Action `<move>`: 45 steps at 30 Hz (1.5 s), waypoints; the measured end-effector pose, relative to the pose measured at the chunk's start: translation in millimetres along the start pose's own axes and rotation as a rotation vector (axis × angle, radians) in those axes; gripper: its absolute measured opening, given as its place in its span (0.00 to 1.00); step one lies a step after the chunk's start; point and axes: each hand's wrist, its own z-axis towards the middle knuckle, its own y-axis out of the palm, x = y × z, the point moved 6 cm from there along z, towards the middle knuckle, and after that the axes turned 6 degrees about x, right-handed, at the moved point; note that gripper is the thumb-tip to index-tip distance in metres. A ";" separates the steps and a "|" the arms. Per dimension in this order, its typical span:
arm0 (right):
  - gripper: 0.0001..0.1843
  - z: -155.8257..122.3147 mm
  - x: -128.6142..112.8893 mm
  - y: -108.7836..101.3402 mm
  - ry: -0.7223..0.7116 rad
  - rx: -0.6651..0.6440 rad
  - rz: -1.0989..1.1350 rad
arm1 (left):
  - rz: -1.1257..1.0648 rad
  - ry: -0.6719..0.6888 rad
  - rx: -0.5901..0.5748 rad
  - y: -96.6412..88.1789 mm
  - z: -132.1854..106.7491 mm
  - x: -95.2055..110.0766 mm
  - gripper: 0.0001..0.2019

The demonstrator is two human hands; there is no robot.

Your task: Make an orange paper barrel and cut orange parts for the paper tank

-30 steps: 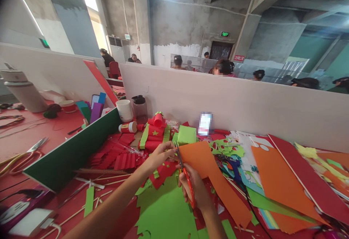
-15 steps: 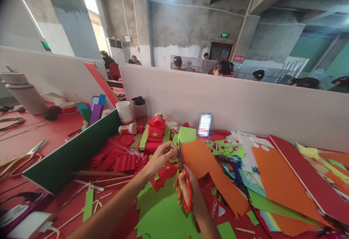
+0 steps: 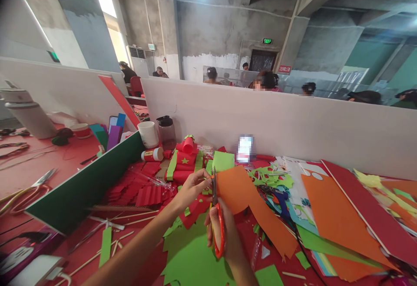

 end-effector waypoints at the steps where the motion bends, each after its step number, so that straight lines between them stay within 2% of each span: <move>1: 0.29 -0.3 -0.3 0.6 -0.005 0.004 0.002 | 0.004 0.000 -0.003 -0.1 0.0 -0.1 0.09; 16: 0.23 -1.1 -4.5 4.6 -0.006 0.052 -0.017 | 0.029 0.012 -0.011 -0.4 1.0 -1.0 0.09; 24: 0.25 2.2 -5.2 -2.2 0.037 0.024 -0.077 | 0.060 0.006 -0.007 -0.8 0.2 2.0 0.10; 32: 0.27 2.6 -10.4 -6.7 0.018 0.015 -0.145 | 0.054 -0.008 0.016 -2.0 -0.1 3.8 0.09; 40: 0.26 3.4 -3.0 -8.1 0.049 0.018 -0.124 | 0.083 0.031 0.034 -3.6 2.3 4.9 0.08; 42: 0.26 2.5 -3.7 -7.4 0.036 0.006 -0.069 | 0.073 0.052 0.017 -3.0 3.8 4.6 0.07; 45: 0.26 -1.1 -11.7 -5.2 -0.005 -0.061 0.020 | 0.104 0.075 -0.069 1.0 5.3 -1.0 0.07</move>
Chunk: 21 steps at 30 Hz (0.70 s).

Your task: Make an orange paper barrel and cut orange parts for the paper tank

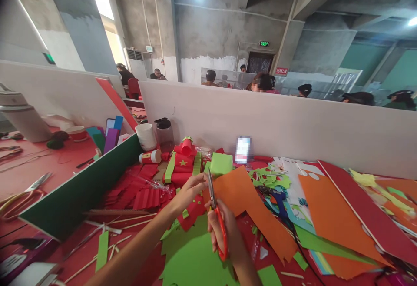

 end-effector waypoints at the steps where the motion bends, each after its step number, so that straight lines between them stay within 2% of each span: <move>1: 0.26 -1.3 -4.2 -0.2 -0.016 -0.020 0.016 | 0.036 0.003 -0.026 1.4 0.0 -3.1 0.07; 4: 0.28 -3.8 -17.8 -8.1 -0.066 -0.025 0.024 | 0.184 0.010 -0.014 1.8 -2.0 -11.2 0.07; 7: 0.30 -2.9 -28.7 -26.0 -0.114 0.046 0.024 | 0.265 -0.015 -0.093 11.7 -8.3 -12.9 0.07; 9: 0.31 -2.0 -33.3 -41.1 -0.136 0.101 0.033 | 0.274 -0.024 -0.153 20.5 -13.0 -8.7 0.07; 12: 0.32 -3.1 -39.0 -63.8 -0.161 0.126 0.043 | 0.214 -0.029 -0.125 23.1 -14.6 2.3 0.06; 14: 0.35 -5.8 -43.5 -80.1 -0.175 0.143 0.052 | 0.084 -0.068 -0.101 16.7 -12.5 8.4 0.05; 17: 0.38 -10.9 -50.3 -104.6 -0.182 0.225 0.060 | -0.236 -0.241 -0.095 -2.4 -9.8 10.6 0.06; 19: 0.36 -13.6 -55.4 -116.6 -0.196 0.294 0.063 | -0.415 -0.298 -0.021 -22.3 -8.8 11.9 0.10; 21: 0.35 -14.8 -59.2 -122.5 -0.202 0.346 0.059 | -0.495 -0.268 0.099 -43.4 -8.4 12.9 0.13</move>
